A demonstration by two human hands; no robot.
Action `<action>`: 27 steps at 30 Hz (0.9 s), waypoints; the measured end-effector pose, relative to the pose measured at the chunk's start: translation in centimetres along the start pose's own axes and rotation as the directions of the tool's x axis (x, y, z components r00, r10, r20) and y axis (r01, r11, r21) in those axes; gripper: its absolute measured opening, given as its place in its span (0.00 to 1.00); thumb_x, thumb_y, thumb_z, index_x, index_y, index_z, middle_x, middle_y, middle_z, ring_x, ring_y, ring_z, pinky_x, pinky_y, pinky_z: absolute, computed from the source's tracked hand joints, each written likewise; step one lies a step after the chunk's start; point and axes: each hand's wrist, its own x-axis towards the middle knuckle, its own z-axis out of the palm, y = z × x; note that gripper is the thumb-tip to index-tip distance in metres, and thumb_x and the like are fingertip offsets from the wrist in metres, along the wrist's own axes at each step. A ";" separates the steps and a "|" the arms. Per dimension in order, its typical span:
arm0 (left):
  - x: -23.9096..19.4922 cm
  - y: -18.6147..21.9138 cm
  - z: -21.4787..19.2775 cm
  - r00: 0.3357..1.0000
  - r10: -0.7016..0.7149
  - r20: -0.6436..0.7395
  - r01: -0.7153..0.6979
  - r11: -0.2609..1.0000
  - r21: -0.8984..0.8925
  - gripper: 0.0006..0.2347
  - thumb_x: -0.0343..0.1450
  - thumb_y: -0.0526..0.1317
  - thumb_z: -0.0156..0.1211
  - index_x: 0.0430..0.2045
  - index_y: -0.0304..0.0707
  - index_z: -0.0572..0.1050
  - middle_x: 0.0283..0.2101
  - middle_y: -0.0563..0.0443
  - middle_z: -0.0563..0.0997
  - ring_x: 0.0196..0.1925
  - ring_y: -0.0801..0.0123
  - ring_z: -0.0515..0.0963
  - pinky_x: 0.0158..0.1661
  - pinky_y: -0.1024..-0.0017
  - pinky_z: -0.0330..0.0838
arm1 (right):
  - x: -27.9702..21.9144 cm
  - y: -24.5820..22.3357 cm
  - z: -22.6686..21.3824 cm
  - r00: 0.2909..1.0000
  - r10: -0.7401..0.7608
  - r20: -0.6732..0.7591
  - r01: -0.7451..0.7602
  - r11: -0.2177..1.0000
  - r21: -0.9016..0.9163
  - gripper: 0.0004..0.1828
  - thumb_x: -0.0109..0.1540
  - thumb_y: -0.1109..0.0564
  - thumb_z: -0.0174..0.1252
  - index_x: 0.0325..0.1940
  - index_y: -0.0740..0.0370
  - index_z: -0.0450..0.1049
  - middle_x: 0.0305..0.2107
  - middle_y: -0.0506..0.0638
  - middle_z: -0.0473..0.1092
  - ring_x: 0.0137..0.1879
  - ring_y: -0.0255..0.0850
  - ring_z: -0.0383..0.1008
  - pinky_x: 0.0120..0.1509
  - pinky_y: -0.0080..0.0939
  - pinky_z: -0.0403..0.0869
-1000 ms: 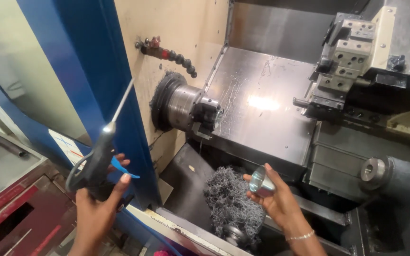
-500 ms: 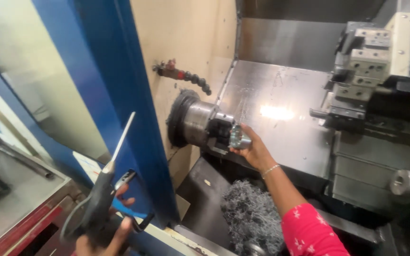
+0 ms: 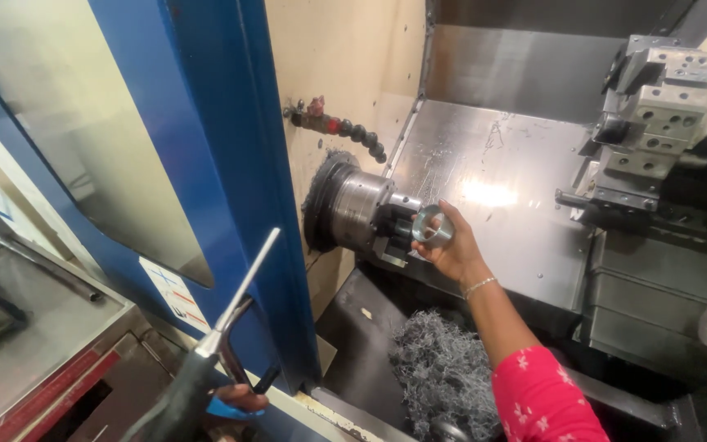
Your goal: The worker is seen measuring a metal part using a digital gauge, then placing the part into a CNC lathe chuck, using an air nozzle to clean it, and finally placing the finished parts into a green plastic bin.
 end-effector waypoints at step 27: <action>-3.5 0.7 10.8 0.915 0.355 0.194 -0.400 0.864 0.305 0.28 0.62 0.50 0.75 0.57 0.48 0.77 0.27 0.45 0.87 0.21 0.69 0.84 0.24 0.70 0.79 | 0.4 -3.2 1.4 0.997 0.070 -0.041 -0.076 0.981 -0.180 0.35 0.62 0.35 0.60 0.61 0.62 0.65 0.44 0.62 0.73 0.46 0.53 0.74 0.44 0.47 0.79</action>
